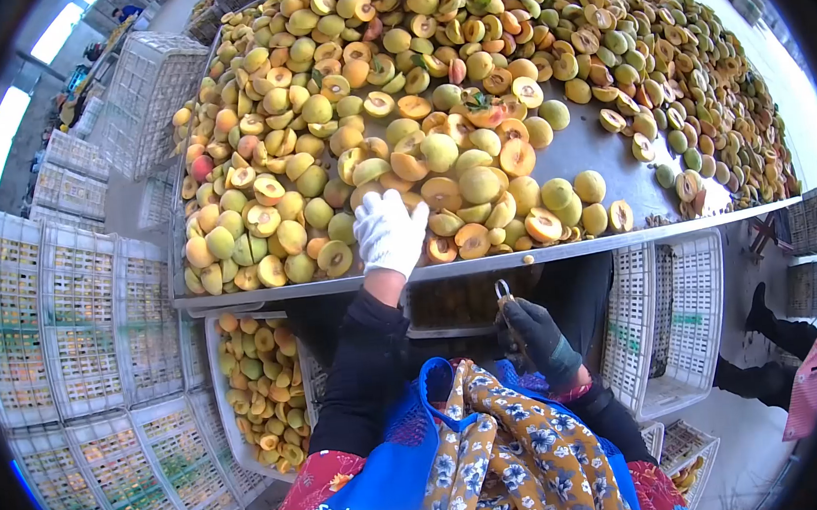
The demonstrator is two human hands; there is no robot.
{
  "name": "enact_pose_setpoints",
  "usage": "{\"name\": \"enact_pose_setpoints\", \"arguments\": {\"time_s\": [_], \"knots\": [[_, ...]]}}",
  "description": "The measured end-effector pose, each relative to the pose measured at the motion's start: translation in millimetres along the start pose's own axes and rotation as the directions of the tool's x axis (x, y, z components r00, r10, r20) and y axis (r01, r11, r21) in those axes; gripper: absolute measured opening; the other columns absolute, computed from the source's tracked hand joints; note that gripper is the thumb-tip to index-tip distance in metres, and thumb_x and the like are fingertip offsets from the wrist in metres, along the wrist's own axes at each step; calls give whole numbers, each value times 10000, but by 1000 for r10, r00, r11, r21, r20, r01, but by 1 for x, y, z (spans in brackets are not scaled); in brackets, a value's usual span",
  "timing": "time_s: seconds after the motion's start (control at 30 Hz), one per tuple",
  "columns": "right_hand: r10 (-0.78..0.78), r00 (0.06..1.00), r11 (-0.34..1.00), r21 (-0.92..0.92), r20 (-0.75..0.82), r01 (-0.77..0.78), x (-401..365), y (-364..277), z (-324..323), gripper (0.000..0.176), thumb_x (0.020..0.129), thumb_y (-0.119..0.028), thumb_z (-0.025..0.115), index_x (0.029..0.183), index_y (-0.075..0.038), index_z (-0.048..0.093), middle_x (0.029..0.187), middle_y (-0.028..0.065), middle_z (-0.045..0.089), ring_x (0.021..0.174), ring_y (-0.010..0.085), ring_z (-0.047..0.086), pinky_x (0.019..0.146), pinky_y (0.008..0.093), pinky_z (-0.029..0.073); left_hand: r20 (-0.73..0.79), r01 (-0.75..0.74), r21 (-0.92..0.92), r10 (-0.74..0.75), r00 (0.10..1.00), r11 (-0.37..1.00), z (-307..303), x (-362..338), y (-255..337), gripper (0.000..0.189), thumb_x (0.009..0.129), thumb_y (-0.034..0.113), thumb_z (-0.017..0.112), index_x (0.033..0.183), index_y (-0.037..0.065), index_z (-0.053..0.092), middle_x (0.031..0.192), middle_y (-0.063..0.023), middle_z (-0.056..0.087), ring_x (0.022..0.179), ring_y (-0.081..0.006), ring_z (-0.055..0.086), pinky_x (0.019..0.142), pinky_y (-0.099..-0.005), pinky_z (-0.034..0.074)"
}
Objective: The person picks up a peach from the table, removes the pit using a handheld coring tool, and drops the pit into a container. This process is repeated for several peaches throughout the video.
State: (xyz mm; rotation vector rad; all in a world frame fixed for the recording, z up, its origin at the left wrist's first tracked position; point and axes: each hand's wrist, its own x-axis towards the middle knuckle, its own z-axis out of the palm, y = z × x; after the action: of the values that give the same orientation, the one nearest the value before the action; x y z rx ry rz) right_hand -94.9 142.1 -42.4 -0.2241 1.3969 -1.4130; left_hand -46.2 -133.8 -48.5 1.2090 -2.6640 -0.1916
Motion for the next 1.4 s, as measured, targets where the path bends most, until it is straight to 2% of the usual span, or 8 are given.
{"name": "enact_pose_setpoints", "arguments": {"time_s": [0.53, 0.6, 0.7, 0.77, 0.93, 1.17, 1.27, 1.4], "knots": [[-43, 998, 991, -123, 44, 48, 2, -24, 25, 305, 1069, -351, 551, 989, -60, 590, 649, 4, 541, 511, 87, 524, 471, 279, 423, 172, 107, -387, -42, 984, 916, -9, 1, -24, 631, 829, 404, 802, 1250, 19, 534, 1129, -228, 673, 964, -356, 693, 824, -441, 565], [-180, 983, 934, -309, 31, 181, 4, -22, 27, 268, 1054, -306, 569, 992, -46, 592, 640, 72, 573, 510, 195, 592, 490, 352, 473, 395, 370, -598, -140, 908, 711, -24, -7, -16, 623, 828, 370, 821, 1237, 18, 512, 1102, -192, 672, 829, -277, 699, 711, -385, 575], [-654, 720, 441, -656, 233, 613, 11, -33, 31, 230, 1021, -268, 592, 1025, -39, 581, 677, 172, 631, 578, 360, 655, 545, 457, 518, 458, 465, -828, -101, 883, 313, -20, -27, -22, 546, 870, 221, 782, 1294, 64, 476, 1005, -117, 670, 578, -125, 609, 451, -226, 458], [-584, 787, 463, -716, 197, 523, 8, -42, 37, 238, 1000, -272, 604, 1044, -42, 564, 707, 211, 650, 642, 420, 662, 577, 504, 524, 540, 538, -839, -8, 841, -80, -32, -46, -16, 534, 909, 172, 733, 1358, 65, 465, 1019, -113, 672, 561, -129, 601, 436, -210, 451], [-504, 847, 381, -837, 167, 392, 14, -42, 51, 321, 988, -339, 613, 1036, -35, 522, 687, 228, 664, 667, 439, 676, 597, 542, 530, 583, 667, -642, 323, 745, -379, -38, -80, -22, 475, 1076, 435, 487, 1409, 97, 481, 1170, -136, 683, 760, -200, 684, 480, -236, 486], [-388, 915, 370, -891, 109, 263, 12, -41, 55, 318, 1004, -338, 598, 1009, -35, 500, 692, 229, 665, 670, 435, 679, 611, 534, 538, 568, 638, -646, 295, 768, -419, -49, -103, -5, 492, 1116, 456, 358, 1374, 70, 520, 1244, -122, 657, 1051, -192, 682, 728, -287, 577], [-390, 912, 395, -871, 130, 293, 9, -39, 57, 312, 1010, -325, 593, 1001, -29, 494, 696, 236, 662, 672, 440, 675, 611, 538, 533, 464, 473, -881, 149, 873, -25, -51, -110, 0, 455, 1122, 401, 368, 1343, 41, 539, 1218, -121, 670, 1097, -193, 676, 905, -302, 557], [-360, 917, 501, -793, 173, 346, 12, -36, 55, 308, 1011, -304, 594, 995, -15, 489, 696, 251, 652, 673, 455, 664, 608, 549, 517, 485, 483, -867, -13, 874, 121, -69, -115, 17, 383, 1115, 321, 422, 1324, 28, 551, 1207, -152, 682, 1094, -241, 688, 970, -338, 532]]}}
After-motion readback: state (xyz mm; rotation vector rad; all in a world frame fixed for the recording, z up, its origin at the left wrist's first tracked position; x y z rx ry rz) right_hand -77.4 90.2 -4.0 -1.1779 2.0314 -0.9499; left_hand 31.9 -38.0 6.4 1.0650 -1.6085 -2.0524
